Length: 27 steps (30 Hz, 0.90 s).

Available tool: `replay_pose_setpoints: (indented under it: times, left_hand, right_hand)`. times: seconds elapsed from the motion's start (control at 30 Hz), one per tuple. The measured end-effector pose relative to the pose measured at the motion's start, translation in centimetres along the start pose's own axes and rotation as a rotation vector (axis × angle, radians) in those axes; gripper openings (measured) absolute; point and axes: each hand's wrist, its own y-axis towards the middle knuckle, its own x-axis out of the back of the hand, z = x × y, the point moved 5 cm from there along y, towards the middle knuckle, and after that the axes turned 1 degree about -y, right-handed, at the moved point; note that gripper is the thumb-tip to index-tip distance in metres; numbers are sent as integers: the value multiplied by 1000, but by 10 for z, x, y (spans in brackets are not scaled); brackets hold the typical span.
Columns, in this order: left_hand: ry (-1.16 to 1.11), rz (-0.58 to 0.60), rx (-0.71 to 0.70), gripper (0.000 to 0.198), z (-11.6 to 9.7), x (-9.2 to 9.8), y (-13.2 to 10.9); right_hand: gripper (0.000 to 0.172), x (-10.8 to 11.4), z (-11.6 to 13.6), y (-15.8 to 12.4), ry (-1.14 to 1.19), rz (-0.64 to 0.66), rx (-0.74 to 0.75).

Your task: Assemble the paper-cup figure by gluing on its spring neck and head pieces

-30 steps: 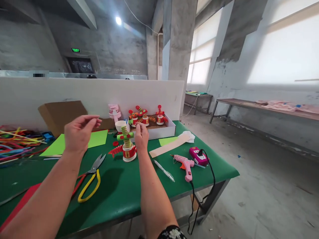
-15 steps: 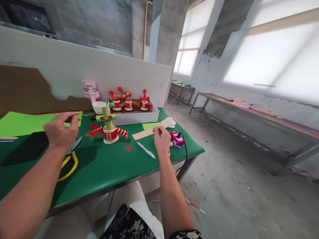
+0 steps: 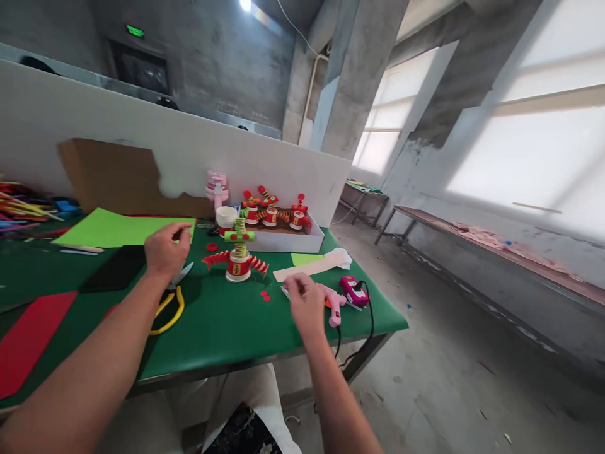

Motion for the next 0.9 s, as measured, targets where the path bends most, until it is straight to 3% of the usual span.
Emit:
replay_pose_setpoints:
  times: [0.1,0.2,0.33,0.47,0.57,0.63,0.7,0.8,0.9]
  left_hand:
    - [-18,-43,57,26,10,9,5]
    - [-22,-43,106,26,19,13,9]
    - [-29,1,123,29,17,9,13]
    - [-36,125,73,29,-10,22,0]
    - [-60,304,-111,25,-33,59,-33]
    - [-3,404,-124,29,-30,92,-61]
    - [127,461,-48,37,-11,130,-88]
    - [407,553,78,50,34,183,-124]
    - [532,614,84,69,81,211,-154]
  right_hand:
    - [30,-71,18,-22,52,254,107]
    - [37,-118,17,-48,-18,377,174]
    - [35,-147,7,-68,-189,546,263]
    - [29,-150,1,-66,-285,596,215]
    - [29,-147,5,-65,-255,580,244]
    - [29,-146,6,-65,-230,587,262]
    - [27,-147,5,-65,-244,609,268]
    - [24,-150,4,-65,-311,659,270]
    - [23,-151,5,-66,-380,692,261]
